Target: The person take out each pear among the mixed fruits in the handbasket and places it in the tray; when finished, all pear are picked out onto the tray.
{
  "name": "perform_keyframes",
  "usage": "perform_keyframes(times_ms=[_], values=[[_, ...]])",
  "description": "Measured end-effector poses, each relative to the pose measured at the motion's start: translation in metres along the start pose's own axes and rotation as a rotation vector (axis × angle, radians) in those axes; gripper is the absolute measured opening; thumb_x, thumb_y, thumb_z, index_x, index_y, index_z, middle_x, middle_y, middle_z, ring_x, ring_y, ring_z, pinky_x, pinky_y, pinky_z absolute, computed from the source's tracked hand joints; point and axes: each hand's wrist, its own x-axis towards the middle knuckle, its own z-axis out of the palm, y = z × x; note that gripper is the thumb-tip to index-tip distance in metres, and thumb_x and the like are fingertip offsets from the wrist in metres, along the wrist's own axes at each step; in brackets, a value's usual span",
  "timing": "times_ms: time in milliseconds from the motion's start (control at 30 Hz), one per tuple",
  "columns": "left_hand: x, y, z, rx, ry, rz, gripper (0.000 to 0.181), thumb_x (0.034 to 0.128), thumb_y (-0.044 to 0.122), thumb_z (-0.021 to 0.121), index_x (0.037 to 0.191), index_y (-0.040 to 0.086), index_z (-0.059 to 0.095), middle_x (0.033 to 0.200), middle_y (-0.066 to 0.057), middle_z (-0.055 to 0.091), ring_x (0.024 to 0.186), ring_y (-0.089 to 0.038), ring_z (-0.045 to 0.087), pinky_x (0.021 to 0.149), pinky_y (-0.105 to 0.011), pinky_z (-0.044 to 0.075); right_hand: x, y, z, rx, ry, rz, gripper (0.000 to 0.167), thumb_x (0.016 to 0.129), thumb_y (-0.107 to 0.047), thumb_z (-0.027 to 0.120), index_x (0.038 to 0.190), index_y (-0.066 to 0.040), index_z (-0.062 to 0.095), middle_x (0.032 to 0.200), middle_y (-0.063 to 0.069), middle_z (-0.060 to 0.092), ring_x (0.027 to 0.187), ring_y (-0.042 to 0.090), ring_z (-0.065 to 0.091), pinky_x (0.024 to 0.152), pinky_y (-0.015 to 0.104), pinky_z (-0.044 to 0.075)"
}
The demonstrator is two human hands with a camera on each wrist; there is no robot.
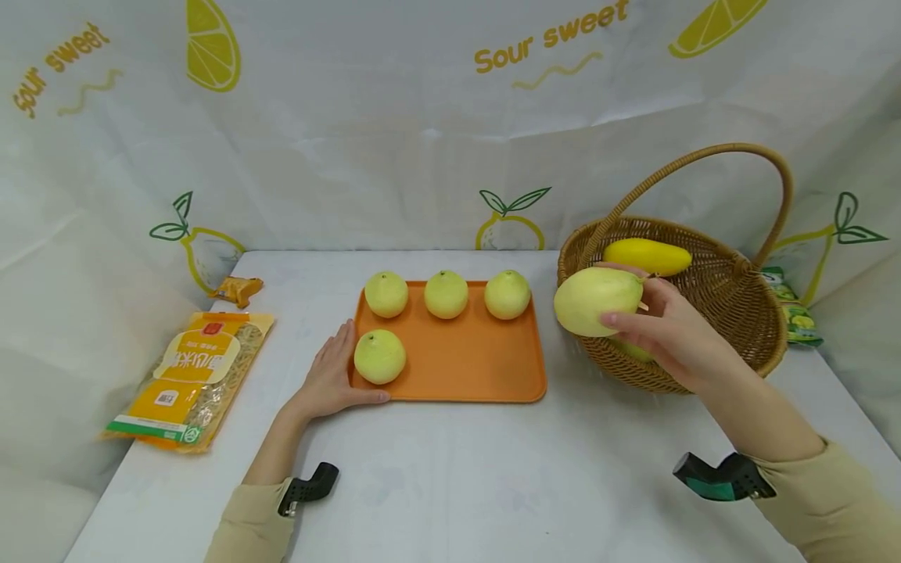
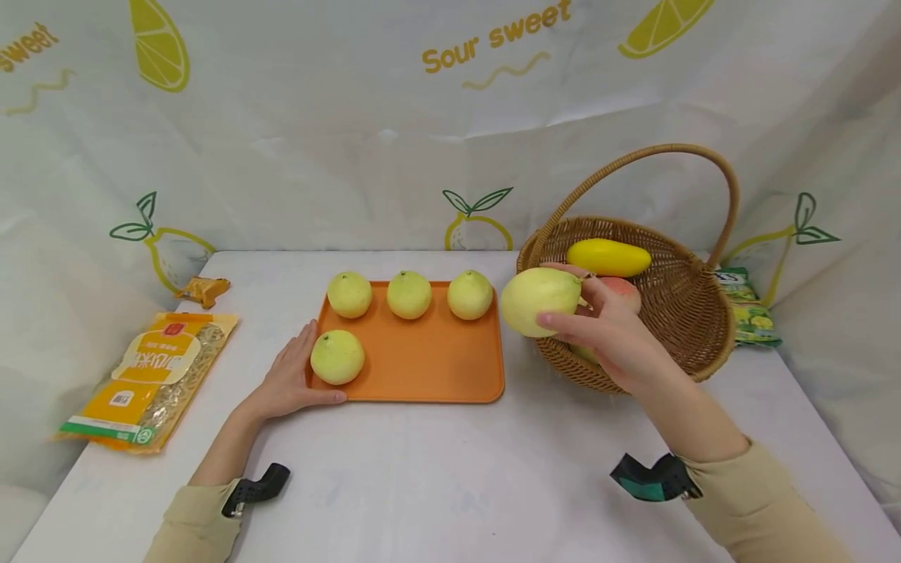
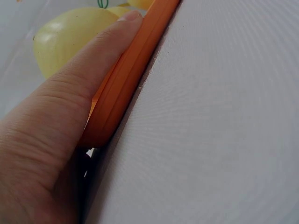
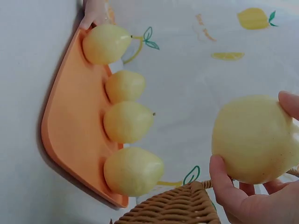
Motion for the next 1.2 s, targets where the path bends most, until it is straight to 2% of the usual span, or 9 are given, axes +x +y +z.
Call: perform_keyframes(times_ms=[133, 333, 533, 667, 867, 1000, 1200], values=[[0.0, 0.001, 0.0, 0.007, -0.006, -0.003, 0.137, 0.0672, 0.064, 0.08, 0.155, 0.003, -0.006, 0.162, -0.015, -0.004, 0.149, -0.028, -0.004, 0.117, -0.05, -0.001, 0.001, 0.005, 0.01, 0.023, -0.032, -0.026, 0.047, 0.095, 0.003, 0.057, 0.137, -0.017, 0.048, 0.132, 0.009, 0.038, 0.105, 0.019, 0.057, 0.085, 0.027, 0.054], [0.001, 0.001, -0.001, 0.008, -0.007, 0.0, 0.137, 0.0674, 0.063, 0.08, 0.155, 0.002, -0.006, 0.162, -0.016, -0.003, 0.149, -0.029, -0.003, 0.117, -0.05, -0.001, -0.001, 0.013, 0.025, -0.003, -0.041, 0.004, 0.053, 0.095, 0.0, 0.058, 0.141, -0.018, 0.039, 0.135, 0.008, 0.04, 0.104, 0.016, 0.057, 0.085, 0.024, 0.052], [0.002, 0.0, -0.001, 0.016, -0.012, -0.008, 0.137, 0.0675, 0.063, 0.08, 0.155, 0.003, -0.006, 0.162, -0.015, -0.003, 0.149, -0.028, -0.003, 0.118, -0.049, -0.001, 0.0, 0.019, 0.042, -0.084, -0.035, 0.003, 0.059, 0.091, -0.001, 0.065, 0.142, -0.018, 0.04, 0.145, 0.007, 0.035, 0.114, 0.016, 0.053, 0.089, 0.023, 0.05], [0.003, -0.001, 0.0, 0.019, -0.012, -0.01, 0.137, 0.0678, 0.064, 0.079, 0.155, 0.003, -0.007, 0.162, -0.015, -0.003, 0.149, -0.028, -0.004, 0.118, -0.049, -0.001, 0.002, 0.024, 0.05, -0.169, -0.025, 0.005, 0.061, 0.089, -0.004, 0.069, 0.143, -0.017, 0.042, 0.145, 0.007, 0.037, 0.117, 0.02, 0.049, 0.091, 0.022, 0.048], [0.002, 0.0, -0.001, 0.014, -0.014, -0.014, 0.137, 0.0678, 0.064, 0.079, 0.155, 0.003, -0.007, 0.163, -0.014, -0.004, 0.149, -0.028, -0.004, 0.118, -0.049, -0.001, 0.007, 0.037, 0.058, -0.249, -0.002, 0.073, 0.065, 0.087, -0.014, 0.075, 0.143, -0.017, 0.043, 0.142, 0.009, 0.042, 0.121, 0.026, 0.044, 0.094, 0.029, 0.043], [0.002, 0.001, 0.0, 0.007, -0.01, -0.007, 0.136, 0.0682, 0.063, 0.079, 0.155, 0.002, -0.005, 0.162, -0.016, -0.003, 0.149, -0.029, -0.003, 0.117, -0.05, -0.001, 0.013, 0.049, 0.06, -0.253, -0.01, 0.1, 0.068, 0.086, -0.016, 0.075, 0.145, -0.014, 0.042, 0.144, 0.009, 0.04, 0.128, 0.03, 0.041, 0.099, 0.036, 0.038], [0.0, 0.002, -0.001, 0.003, -0.003, -0.005, 0.135, 0.0686, 0.062, 0.08, 0.155, 0.001, -0.005, 0.162, -0.017, -0.002, 0.149, -0.03, -0.002, 0.117, -0.051, 0.0, 0.023, 0.066, 0.063, -0.229, -0.03, 0.121, 0.07, 0.085, -0.016, 0.075, 0.146, -0.013, 0.041, 0.144, 0.01, 0.038, 0.126, 0.033, 0.043, 0.097, 0.036, 0.042]])
